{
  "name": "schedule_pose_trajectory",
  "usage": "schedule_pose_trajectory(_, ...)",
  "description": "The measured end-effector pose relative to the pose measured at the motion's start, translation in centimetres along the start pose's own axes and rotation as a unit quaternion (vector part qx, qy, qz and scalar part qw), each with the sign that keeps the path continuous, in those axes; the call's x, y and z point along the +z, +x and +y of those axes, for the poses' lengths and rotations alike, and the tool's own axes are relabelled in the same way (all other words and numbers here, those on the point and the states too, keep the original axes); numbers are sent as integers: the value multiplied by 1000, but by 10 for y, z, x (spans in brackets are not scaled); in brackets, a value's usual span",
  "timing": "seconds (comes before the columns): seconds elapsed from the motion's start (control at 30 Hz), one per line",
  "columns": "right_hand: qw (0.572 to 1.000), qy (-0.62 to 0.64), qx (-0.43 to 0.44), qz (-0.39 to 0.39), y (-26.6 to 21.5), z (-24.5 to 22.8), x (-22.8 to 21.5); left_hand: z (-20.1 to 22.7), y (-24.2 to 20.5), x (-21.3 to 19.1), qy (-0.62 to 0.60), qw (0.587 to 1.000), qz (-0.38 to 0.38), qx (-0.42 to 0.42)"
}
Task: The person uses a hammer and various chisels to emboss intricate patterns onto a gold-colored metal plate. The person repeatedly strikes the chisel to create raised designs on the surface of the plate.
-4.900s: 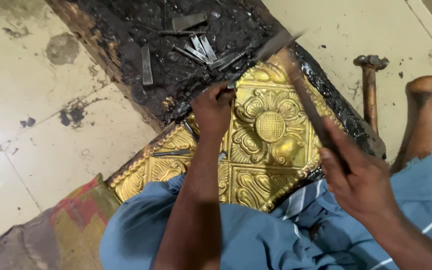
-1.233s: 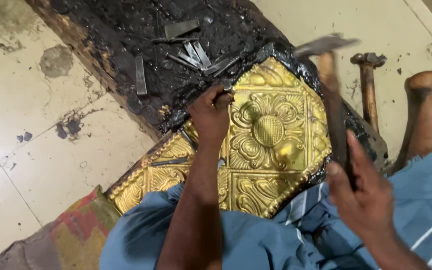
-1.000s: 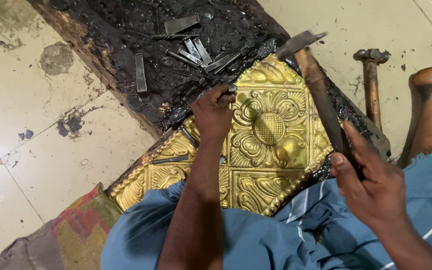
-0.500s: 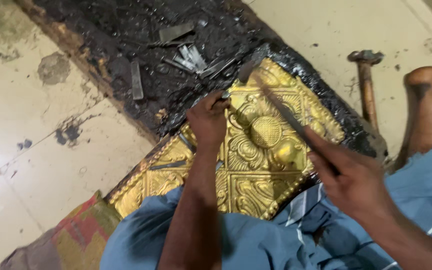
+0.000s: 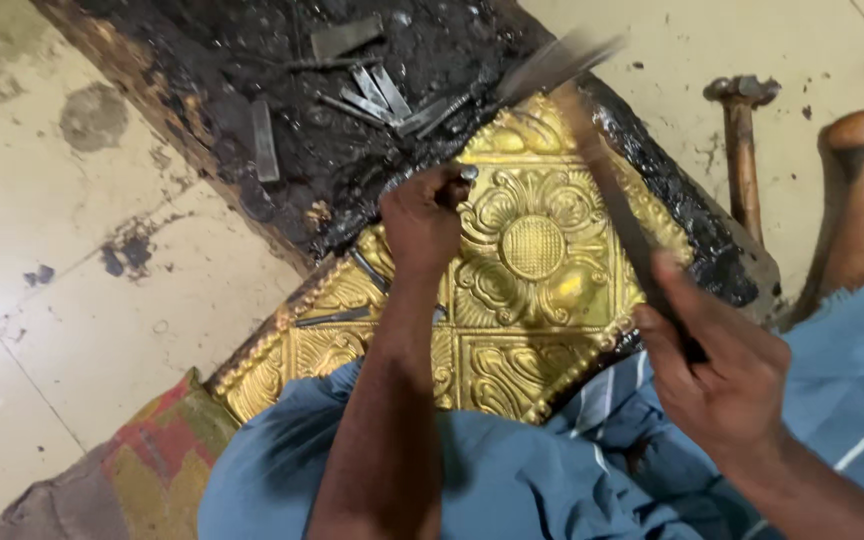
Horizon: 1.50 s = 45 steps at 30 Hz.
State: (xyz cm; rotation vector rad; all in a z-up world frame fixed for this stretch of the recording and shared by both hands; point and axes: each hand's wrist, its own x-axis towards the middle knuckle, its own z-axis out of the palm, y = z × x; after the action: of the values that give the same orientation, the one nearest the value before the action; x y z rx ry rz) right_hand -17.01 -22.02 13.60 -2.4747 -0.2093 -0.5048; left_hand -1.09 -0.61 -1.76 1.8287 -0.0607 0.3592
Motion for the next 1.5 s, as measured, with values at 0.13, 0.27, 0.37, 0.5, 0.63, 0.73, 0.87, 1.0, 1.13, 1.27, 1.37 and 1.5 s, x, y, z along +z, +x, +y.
schedule_pose_trajectory(0.13,993,-50,28,-103,0,1,-1,12,14,-3,45,998,-8,37)
schedule_pose_trajectory(0.27,995,-23,62,-68,4,-1,8,11,13,-6,63,997,-41,-15)
schedule_pose_trajectory(0.37,997,10,63,-40,0,0,11,12,13,-7,115,992,-45,31)
schedule_pose_trajectory(0.5,983,16,163,-79,-15,10,6,28,22,-11,9,995,-84,-51)
schedule_pose_trajectory(0.63,931,272,238,49,-39,22,-1,37,39,-20,-291,944,-34,-154)
schedule_pose_trajectory(0.73,917,324,226,48,-26,35,-14,53,46,-29,-335,906,-27,-258)
schedule_pose_trajectory(0.87,861,469,173,92,-2,51,-23,50,45,-31,-315,904,-40,-287)
schedule_pose_trajectory(1.0,819,525,217,73,10,56,-1,34,39,-24,-277,932,-25,-233)
schedule_pose_trajectory(1.13,947,273,166,12,-4,51,17,29,42,-18,-52,988,-18,-143)
schedule_pose_trajectory(1.27,918,291,258,77,-29,44,-9,32,44,4,-68,987,-27,-142)
schedule_pose_trajectory(1.37,912,191,361,38,-21,40,-25,31,48,12,-54,989,-14,-140)
schedule_pose_trajectory(1.5,912,185,367,-9,-16,35,-38,20,48,25,-58,992,-25,-108)
